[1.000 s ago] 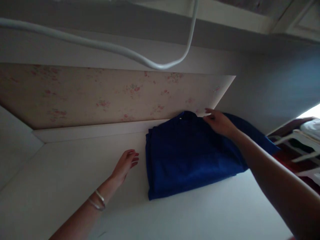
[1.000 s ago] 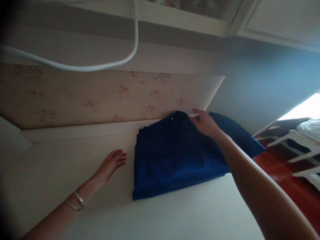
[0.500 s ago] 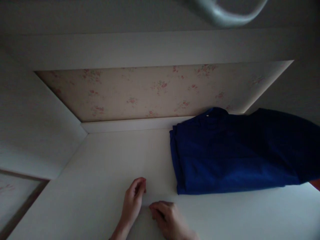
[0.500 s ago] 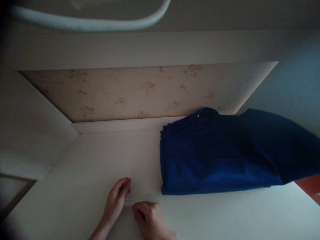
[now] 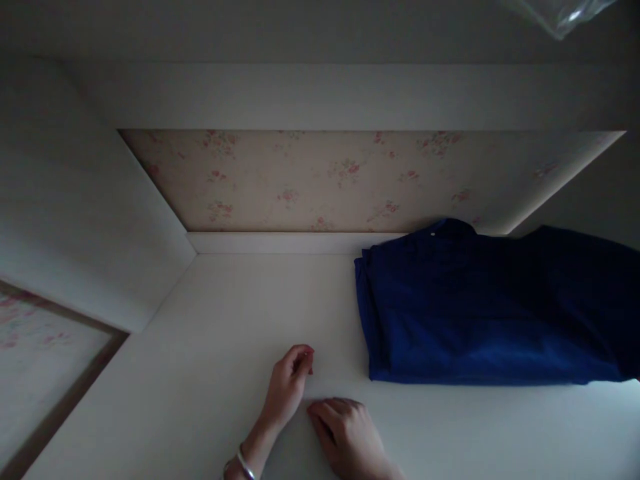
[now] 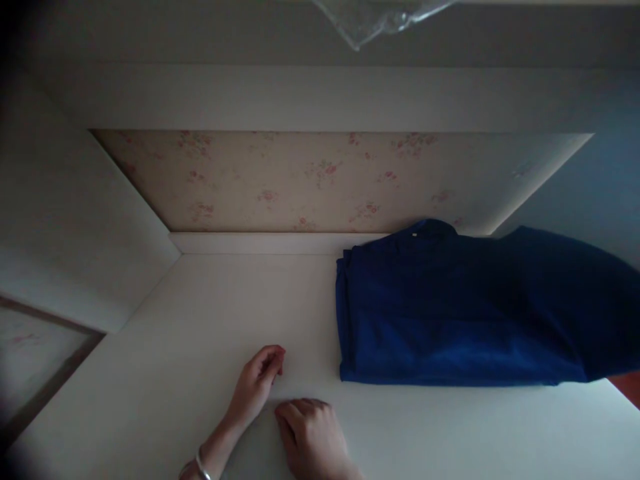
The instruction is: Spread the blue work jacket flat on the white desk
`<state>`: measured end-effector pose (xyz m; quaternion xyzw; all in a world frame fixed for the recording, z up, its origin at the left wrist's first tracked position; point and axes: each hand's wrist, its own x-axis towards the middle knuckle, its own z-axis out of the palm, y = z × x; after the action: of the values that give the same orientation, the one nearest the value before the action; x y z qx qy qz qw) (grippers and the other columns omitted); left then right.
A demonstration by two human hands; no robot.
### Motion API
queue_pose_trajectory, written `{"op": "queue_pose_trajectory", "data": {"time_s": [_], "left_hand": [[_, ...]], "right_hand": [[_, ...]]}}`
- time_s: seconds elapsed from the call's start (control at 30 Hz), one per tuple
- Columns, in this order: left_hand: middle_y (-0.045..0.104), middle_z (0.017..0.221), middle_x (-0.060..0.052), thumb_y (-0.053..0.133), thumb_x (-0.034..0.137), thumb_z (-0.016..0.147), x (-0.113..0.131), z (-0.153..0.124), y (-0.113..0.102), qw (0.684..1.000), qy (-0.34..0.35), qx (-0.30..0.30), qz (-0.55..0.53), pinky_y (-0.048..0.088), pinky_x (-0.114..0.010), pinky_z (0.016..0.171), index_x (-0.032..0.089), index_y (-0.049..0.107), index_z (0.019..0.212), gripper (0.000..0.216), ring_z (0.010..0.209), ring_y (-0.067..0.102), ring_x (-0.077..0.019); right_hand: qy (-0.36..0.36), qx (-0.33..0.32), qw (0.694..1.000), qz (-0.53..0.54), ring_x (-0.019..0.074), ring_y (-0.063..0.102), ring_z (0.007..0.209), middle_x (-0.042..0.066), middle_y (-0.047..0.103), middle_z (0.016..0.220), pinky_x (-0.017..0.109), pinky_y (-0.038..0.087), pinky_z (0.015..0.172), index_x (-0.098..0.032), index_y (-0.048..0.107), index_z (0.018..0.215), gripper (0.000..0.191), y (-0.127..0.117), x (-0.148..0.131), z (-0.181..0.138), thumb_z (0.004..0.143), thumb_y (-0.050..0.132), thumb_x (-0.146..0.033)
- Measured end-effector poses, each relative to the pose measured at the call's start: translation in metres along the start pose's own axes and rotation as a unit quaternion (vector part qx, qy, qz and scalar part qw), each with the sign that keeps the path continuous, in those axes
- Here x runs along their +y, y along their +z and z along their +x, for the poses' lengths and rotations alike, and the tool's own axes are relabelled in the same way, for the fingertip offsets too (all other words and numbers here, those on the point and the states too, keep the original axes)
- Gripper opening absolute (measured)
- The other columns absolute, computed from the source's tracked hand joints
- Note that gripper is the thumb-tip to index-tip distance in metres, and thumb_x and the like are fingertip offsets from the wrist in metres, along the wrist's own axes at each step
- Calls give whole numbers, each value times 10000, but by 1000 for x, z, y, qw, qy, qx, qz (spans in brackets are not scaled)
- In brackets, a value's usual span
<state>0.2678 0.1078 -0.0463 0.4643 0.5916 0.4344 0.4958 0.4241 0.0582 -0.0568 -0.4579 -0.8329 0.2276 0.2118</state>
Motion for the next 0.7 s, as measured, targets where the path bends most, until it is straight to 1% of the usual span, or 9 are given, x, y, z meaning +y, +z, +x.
{"op": "queue_pose_trajectory", "data": {"time_s": [0.23,0.47,0.7], "left_hand": [[546,646,20,571,525,859,1,0,-3,1000,-9,3,-13,377,-255,551,169,647,938,373,580,475,-141],[589,684,1,569,509,874,-2,-3,-1,1000,10,-10,10,409,-255,612,179,652,941,347,656,538,-158],[614,698,-13,570,521,866,-2,-2,0,1000,18,-5,24,429,-256,624,176,661,935,363,671,564,-166]], "right_hand": [[-35,8,999,-10,166,654,723,-18,702,814,256,422,685,-243,620,889,107,3,1,-3,902,531,-186],[-25,-2,1000,-16,166,649,728,-14,697,805,257,415,688,-236,624,870,120,4,-1,-4,909,528,-176],[-27,-10,999,-24,155,632,706,-25,682,783,258,390,667,-231,593,838,103,4,-1,-3,904,532,-182]]}}
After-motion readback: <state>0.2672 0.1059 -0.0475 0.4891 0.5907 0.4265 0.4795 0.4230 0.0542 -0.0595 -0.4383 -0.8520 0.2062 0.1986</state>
